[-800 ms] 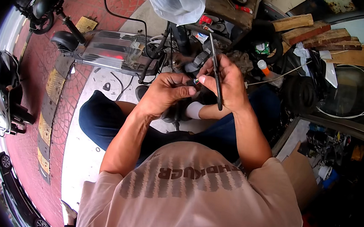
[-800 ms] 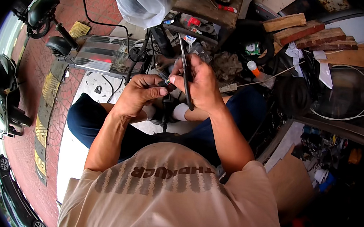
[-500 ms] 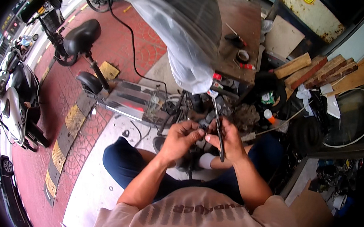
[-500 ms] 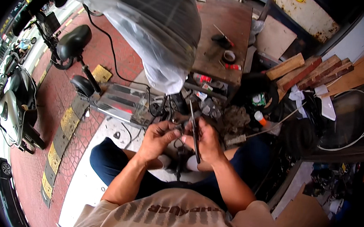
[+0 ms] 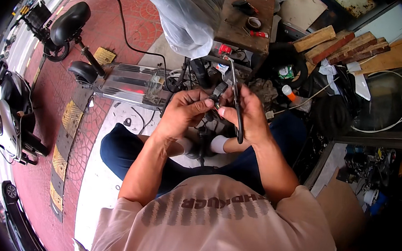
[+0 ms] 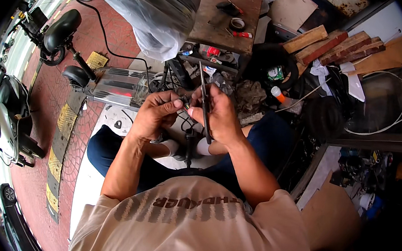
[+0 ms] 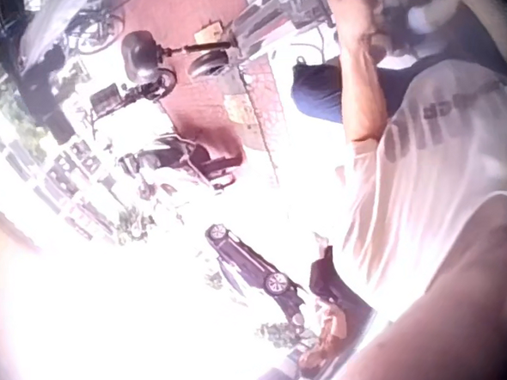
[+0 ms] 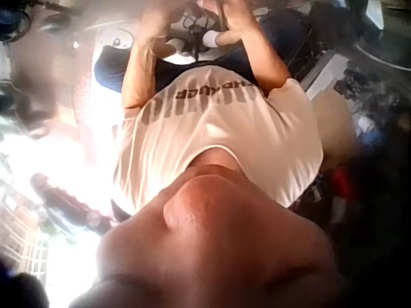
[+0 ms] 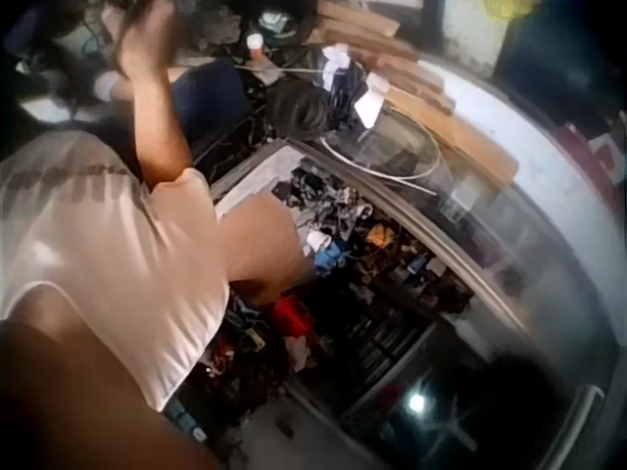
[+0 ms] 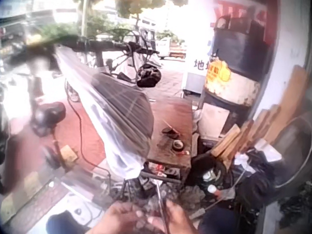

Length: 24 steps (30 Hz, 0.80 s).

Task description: The person strips the insulation from a wire using a pair of scissors, twists the wires together by hand, and затем secures them with electrical tape on an electric scooter.

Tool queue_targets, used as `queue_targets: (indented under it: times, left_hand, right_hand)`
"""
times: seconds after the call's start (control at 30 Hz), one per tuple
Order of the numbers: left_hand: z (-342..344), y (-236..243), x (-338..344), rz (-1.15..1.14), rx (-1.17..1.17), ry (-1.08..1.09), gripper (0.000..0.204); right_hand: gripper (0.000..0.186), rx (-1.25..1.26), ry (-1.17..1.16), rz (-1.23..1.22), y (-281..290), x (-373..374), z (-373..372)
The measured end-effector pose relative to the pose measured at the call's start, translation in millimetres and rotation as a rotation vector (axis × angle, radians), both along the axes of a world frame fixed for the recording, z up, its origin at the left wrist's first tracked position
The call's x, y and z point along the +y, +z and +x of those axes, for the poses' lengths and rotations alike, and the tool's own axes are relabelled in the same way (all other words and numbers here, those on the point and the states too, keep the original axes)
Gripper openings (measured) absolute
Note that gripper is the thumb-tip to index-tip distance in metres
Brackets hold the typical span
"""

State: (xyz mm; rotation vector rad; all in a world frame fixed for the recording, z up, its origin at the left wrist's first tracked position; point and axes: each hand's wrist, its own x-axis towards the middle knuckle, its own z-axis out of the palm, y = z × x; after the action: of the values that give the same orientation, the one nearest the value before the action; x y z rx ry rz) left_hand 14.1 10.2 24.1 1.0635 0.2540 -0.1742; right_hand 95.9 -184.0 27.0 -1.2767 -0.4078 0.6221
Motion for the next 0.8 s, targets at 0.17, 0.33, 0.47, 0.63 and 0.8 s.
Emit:
queue_targets:
  times: [0.17,0.33,0.47,0.63,0.8]
  left_hand:
    - [4,2,-11,0.071,-0.005,0.032,0.017]
    - [3,1,-14,0.051,-0.021,0.084,0.016]
    - [2,-2,-12,0.035,-0.022,0.081,0.016]
    - [3,-1,-12,0.059,-0.051,0.053,0.016]
    - [4,6,-14,0.089,-0.137,0.043,0.015]
  right_hand:
    - [0.027,0.053,-0.017,0.014,6,-5,-3]
    - [0.031,0.200,-0.001,0.092,6,-4,-5]
    - [0.033,0.273,0.033,0.110,5,-3,-5]
    - [0.030,0.362,0.067,0.125,8,-3,-4]
    - [0.030,0.345,0.064,0.108,5,-4,-2]
